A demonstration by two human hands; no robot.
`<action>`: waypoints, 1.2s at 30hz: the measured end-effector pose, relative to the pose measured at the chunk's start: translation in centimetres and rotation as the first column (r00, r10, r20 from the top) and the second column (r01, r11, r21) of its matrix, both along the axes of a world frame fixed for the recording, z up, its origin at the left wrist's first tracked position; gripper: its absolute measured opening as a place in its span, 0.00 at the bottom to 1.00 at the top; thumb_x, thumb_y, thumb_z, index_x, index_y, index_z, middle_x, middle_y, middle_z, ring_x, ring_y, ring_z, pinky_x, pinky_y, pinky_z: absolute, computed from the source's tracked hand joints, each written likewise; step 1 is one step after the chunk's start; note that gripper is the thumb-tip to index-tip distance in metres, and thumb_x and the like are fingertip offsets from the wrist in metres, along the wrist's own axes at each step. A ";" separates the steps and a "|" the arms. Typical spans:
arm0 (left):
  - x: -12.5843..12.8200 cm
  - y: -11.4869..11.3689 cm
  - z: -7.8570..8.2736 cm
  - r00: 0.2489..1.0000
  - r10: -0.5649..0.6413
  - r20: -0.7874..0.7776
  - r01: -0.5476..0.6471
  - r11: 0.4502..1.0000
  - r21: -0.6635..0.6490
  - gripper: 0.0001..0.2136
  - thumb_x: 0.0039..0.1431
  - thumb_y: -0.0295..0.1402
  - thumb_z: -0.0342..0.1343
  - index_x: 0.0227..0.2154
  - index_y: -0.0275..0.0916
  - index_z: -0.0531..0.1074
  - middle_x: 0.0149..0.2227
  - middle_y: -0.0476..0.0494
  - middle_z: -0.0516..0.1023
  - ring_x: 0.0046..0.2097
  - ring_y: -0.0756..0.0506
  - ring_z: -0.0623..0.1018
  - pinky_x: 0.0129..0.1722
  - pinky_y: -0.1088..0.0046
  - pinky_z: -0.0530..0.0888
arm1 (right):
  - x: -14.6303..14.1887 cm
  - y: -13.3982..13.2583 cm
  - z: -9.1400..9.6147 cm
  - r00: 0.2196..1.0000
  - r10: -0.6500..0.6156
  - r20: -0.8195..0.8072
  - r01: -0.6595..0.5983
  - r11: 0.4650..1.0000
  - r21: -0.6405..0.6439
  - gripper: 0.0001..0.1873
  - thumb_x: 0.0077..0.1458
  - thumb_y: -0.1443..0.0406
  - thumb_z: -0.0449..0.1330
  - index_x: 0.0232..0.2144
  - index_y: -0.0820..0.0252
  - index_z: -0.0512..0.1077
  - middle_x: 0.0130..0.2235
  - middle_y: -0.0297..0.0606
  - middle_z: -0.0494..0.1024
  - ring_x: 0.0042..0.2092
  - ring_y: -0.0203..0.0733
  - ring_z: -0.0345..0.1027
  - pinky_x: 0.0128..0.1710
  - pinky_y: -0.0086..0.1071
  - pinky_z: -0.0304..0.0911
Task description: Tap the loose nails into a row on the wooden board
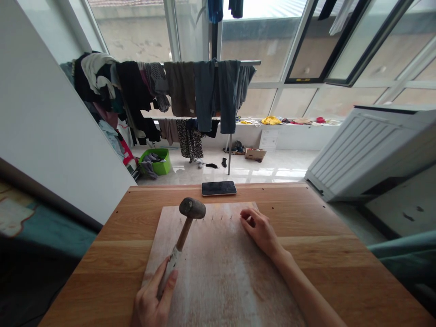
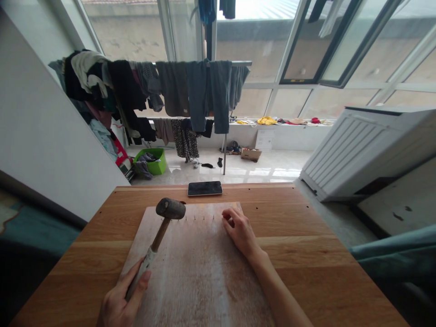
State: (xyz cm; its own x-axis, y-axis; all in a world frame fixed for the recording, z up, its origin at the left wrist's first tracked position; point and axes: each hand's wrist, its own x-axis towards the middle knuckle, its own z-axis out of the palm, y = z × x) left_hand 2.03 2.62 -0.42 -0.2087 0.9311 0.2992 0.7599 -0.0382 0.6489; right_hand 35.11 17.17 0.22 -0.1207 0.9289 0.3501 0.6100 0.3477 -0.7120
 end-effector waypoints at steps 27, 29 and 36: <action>10.3 3.4 2.3 0.957 -0.288 0.047 0.292 0.948 -0.124 0.18 0.67 0.40 0.51 0.51 0.39 0.78 0.47 0.39 0.84 0.47 0.40 0.84 0.46 0.69 0.81 | 0.3 0.2 -0.6 0.998 -0.058 -0.001 0.058 0.997 -0.056 0.26 0.51 0.70 0.56 0.54 0.57 0.65 0.35 0.34 0.78 0.28 0.38 0.70 0.32 0.29 0.65; 10.4 3.4 2.0 0.959 -0.281 0.039 0.283 0.955 -0.085 0.17 0.67 0.40 0.51 0.51 0.40 0.78 0.46 0.40 0.85 0.47 0.40 0.84 0.45 0.70 0.81 | 0.3 0.2 -0.5 0.997 -0.072 0.018 0.073 0.996 -0.052 0.27 0.51 0.71 0.56 0.54 0.57 0.65 0.34 0.34 0.78 0.28 0.38 0.70 0.32 0.29 0.65; 9.8 3.1 1.5 0.947 -0.319 -0.045 0.317 0.947 -0.048 0.18 0.69 0.39 0.50 0.52 0.39 0.77 0.47 0.40 0.84 0.47 0.40 0.84 0.46 0.67 0.82 | 0.2 0.2 -0.5 0.999 -0.040 -0.027 0.039 0.998 -0.040 0.26 0.51 0.71 0.57 0.53 0.57 0.65 0.38 0.36 0.77 0.30 0.39 0.71 0.35 0.32 0.68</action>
State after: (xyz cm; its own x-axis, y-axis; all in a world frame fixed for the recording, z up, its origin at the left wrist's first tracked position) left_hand 11.83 5.75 1.10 0.1153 0.9577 0.2636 0.7447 -0.2590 0.6152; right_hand 35.29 17.39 -0.29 -0.0742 0.9460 0.3155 0.6023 0.2947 -0.7419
